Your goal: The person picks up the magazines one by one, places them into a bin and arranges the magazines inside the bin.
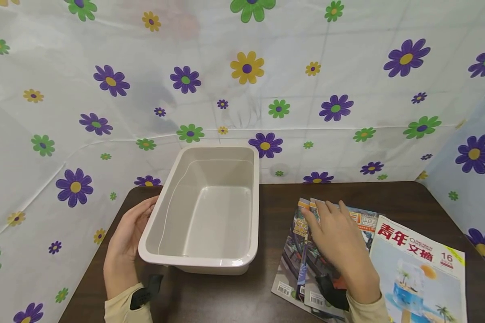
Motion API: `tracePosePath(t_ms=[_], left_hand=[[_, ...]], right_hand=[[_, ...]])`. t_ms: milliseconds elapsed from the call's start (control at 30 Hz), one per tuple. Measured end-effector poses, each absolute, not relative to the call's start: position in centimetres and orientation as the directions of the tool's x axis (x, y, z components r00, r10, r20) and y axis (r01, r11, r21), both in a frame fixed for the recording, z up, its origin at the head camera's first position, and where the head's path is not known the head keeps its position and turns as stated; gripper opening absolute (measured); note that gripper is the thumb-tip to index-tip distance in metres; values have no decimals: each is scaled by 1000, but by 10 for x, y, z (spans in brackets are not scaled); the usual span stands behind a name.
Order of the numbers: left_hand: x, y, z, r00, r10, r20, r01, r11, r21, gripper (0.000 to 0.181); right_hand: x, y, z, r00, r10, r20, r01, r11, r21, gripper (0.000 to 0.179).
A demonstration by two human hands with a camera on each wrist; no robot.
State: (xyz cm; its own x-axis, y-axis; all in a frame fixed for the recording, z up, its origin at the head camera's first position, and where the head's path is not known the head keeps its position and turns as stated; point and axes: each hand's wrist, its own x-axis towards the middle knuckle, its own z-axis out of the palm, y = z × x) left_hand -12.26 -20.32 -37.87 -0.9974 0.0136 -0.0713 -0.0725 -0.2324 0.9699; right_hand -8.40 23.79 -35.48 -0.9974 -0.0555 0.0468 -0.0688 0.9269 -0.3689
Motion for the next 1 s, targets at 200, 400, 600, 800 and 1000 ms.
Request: tracePosePath(t_ms=[200, 400, 600, 800, 1000], left_hand=[[-125, -206, -386, -989, 145, 1, -65, -451, 890, 32], [-129, -208, -391, -965, 251, 73, -105, -629, 770, 41], [-131, -211, -394, -942, 318, 102, -176, -731, 659, 44], [-133, -210, -397, -935, 333, 125, -193, -770, 608, 46], [-134, -209, -398, -934, 329, 142, -182, -776, 604, 46]], right_hand=[[-86, 246, -356, -998, -51, 38, -62, 930, -362, 69], [-89, 260, -359, -999, -31, 22, -37, 932, -360, 69], [-92, 281, -364, -1000, -9, 14, -14, 920, -391, 65], [-94, 303, -372, -999, 34, 14, 26, 916, -401, 65], [-96, 322, -382, -995, 98, 23, 79, 897, -435, 66]])
